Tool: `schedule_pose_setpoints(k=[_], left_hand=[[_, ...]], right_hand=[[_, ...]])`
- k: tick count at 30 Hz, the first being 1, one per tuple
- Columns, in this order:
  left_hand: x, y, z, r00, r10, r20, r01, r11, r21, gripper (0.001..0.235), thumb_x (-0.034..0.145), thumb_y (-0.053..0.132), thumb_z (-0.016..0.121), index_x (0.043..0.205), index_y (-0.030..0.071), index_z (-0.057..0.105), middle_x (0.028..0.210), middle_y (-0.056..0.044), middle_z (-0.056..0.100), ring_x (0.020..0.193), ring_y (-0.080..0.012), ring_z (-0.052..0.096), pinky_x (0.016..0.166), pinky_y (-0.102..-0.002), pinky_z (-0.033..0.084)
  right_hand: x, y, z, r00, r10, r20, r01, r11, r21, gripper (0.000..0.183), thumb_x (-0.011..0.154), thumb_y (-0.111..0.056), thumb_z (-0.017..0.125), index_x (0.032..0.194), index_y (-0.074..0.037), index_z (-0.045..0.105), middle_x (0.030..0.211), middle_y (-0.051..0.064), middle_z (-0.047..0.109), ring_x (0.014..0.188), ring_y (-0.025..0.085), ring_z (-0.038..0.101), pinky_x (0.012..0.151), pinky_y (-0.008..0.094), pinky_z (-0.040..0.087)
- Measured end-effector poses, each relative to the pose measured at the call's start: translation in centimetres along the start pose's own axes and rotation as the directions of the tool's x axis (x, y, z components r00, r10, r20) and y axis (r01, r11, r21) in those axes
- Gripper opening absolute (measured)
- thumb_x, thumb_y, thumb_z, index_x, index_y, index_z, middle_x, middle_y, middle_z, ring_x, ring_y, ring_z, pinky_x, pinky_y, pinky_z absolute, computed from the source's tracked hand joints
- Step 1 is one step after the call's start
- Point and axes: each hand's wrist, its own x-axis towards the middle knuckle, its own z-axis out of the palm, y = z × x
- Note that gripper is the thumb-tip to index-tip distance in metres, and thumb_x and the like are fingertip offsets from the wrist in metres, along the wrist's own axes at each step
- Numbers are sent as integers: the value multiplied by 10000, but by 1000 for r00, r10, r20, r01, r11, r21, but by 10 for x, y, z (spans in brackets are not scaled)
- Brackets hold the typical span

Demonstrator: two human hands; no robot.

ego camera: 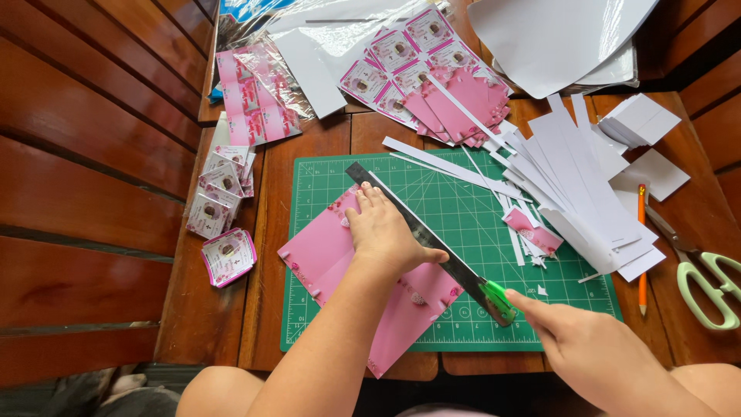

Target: The person uses a metal ruler and a green utility knife to trim the edges of a pink patterned sheet on a green cutting mat. They repeatedly measure, cut, and reposition the sheet to produce smaller rectangular pieces.

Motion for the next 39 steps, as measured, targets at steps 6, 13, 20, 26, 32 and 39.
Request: schedule_pose_setpoints(k=[6, 13, 20, 26, 32, 39], left_hand=[[-1, -1, 1, 1000, 6, -5, -6, 1000, -26, 1747, 539, 1036, 810, 1604, -105, 25, 1710, -276, 25, 1579, -405, 48, 1201, -544, 194], [-11, -12, 5, 999, 42, -17, -44, 986, -162, 1651, 598, 966, 789, 1620, -35, -34, 1728, -207, -83, 1596, -336, -51, 1240, -565, 101], [-8, -14, 13, 997, 42, -63, -52, 985, -166, 1670, 571, 991, 767, 1617, -41, -27, 1726, -212, -72, 1593, -339, -33, 1226, -585, 103], [-7, -14, 19, 995, 50, -92, -66, 982, -175, 1660, 578, 1004, 743, 1618, -38, -26, 1726, -209, -69, 1592, -338, -34, 1226, -581, 93], [-10, -16, 17, 994, 56, -91, -73, 980, -186, 1612, 620, 988, 712, 1621, -27, -42, 1727, -200, -90, 1593, -335, -45, 1228, -571, 78], [-13, -17, 18, 992, 51, -113, -75, 973, -218, 1592, 625, 970, 720, 1626, -8, -38, 1733, -169, -97, 1593, -321, -48, 1234, -553, 60]], right_hand=[[-16, -10, -43, 987, 137, 80, -144, 986, 80, 468, 1001, -494, 413, 1402, -709, 524, 1317, -253, 761, 1105, 111, 786, 970, 268, 579], [39, -24, -15, 990, 98, -98, -42, 885, 463, 516, 990, -456, 473, 1494, -397, 564, 747, 52, 732, 679, 212, 755, 767, 360, 553], [51, -32, -11, 994, 54, -100, -19, 945, 328, 448, 978, -461, 454, 1384, -410, 637, 1294, -120, 745, 1246, 181, 646, 992, 387, 507], [50, -21, -8, 994, 94, -63, -68, 940, 334, 446, 974, -471, 473, 1359, -413, 692, 816, -61, 811, 1047, 143, 710, 910, 338, 508], [53, -17, -6, 996, 84, -33, -56, 865, 499, 427, 968, -393, 535, 1334, -316, 744, 966, -45, 787, 937, 153, 634, 823, 330, 481], [76, -4, 6, 995, -72, -63, 82, 287, 954, 374, 985, -154, 587, 1296, 23, 693, 725, 200, 596, 603, 277, 504, 605, 392, 442]])
